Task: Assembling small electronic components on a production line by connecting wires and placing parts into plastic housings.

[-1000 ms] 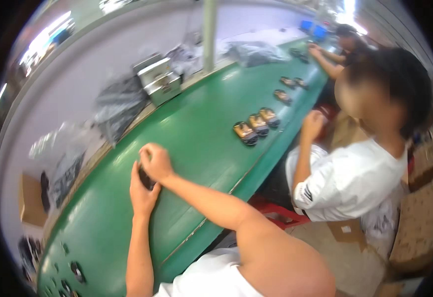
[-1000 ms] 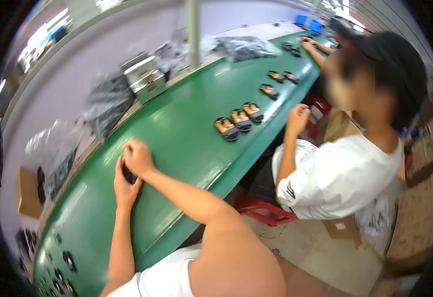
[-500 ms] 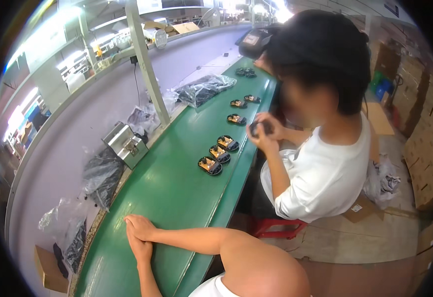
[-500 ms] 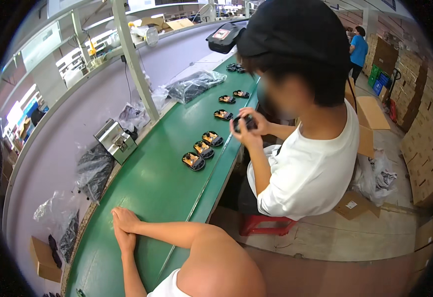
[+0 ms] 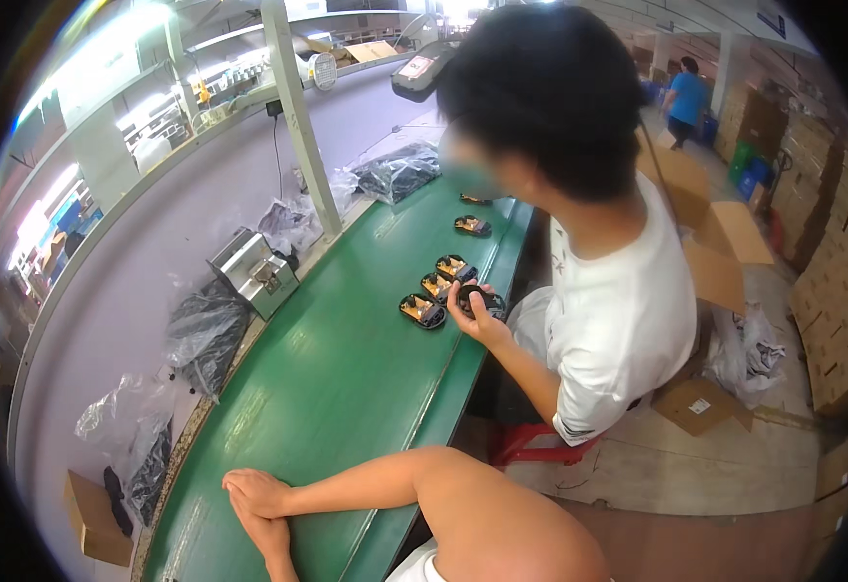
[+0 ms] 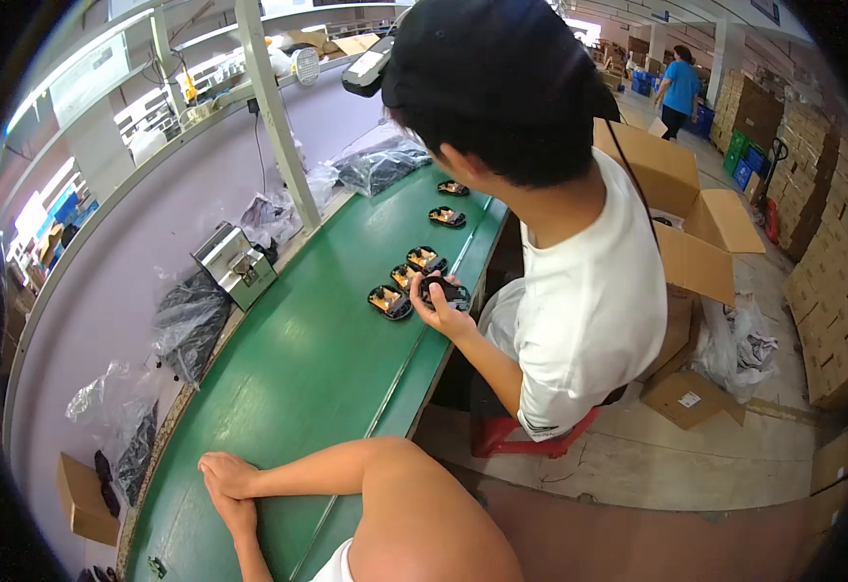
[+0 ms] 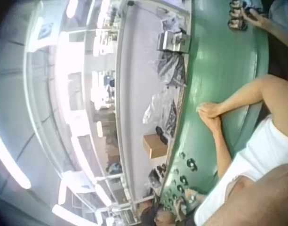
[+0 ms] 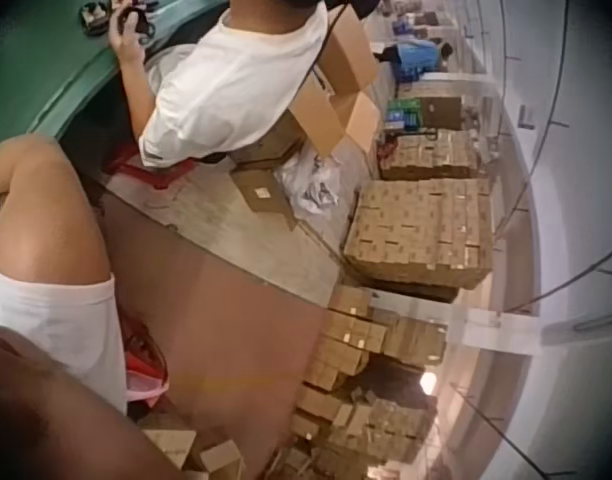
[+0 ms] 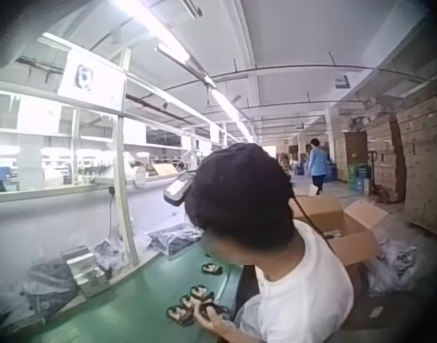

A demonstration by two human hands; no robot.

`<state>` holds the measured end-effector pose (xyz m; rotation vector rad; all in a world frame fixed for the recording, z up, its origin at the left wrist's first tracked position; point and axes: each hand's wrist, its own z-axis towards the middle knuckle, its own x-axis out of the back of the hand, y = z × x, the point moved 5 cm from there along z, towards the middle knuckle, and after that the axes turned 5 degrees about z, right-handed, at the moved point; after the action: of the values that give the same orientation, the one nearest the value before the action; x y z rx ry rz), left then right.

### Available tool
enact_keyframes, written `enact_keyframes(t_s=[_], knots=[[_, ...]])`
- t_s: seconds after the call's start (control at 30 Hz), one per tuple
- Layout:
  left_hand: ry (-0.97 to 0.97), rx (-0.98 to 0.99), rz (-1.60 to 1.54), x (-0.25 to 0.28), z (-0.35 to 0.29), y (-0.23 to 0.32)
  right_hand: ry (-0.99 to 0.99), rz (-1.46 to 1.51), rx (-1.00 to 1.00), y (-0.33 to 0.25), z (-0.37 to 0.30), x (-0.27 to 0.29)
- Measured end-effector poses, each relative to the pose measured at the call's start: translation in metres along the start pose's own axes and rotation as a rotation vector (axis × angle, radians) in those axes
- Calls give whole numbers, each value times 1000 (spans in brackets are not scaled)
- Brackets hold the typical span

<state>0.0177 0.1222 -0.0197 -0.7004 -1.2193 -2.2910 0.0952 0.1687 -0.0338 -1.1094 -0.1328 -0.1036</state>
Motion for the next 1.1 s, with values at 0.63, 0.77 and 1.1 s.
enact_keyframes(t_s=[0.63, 0.77, 1.1], knots=[[-5, -9, 141, 5, -7, 27, -30, 74, 71, -21, -17, 23], [-49, -48, 163, 8, -2, 17, -125, 84, 29, -33, -5, 30], [31, -34, 184, 0, -7, 29, -157, -24, -8, -38, -7, 51]])
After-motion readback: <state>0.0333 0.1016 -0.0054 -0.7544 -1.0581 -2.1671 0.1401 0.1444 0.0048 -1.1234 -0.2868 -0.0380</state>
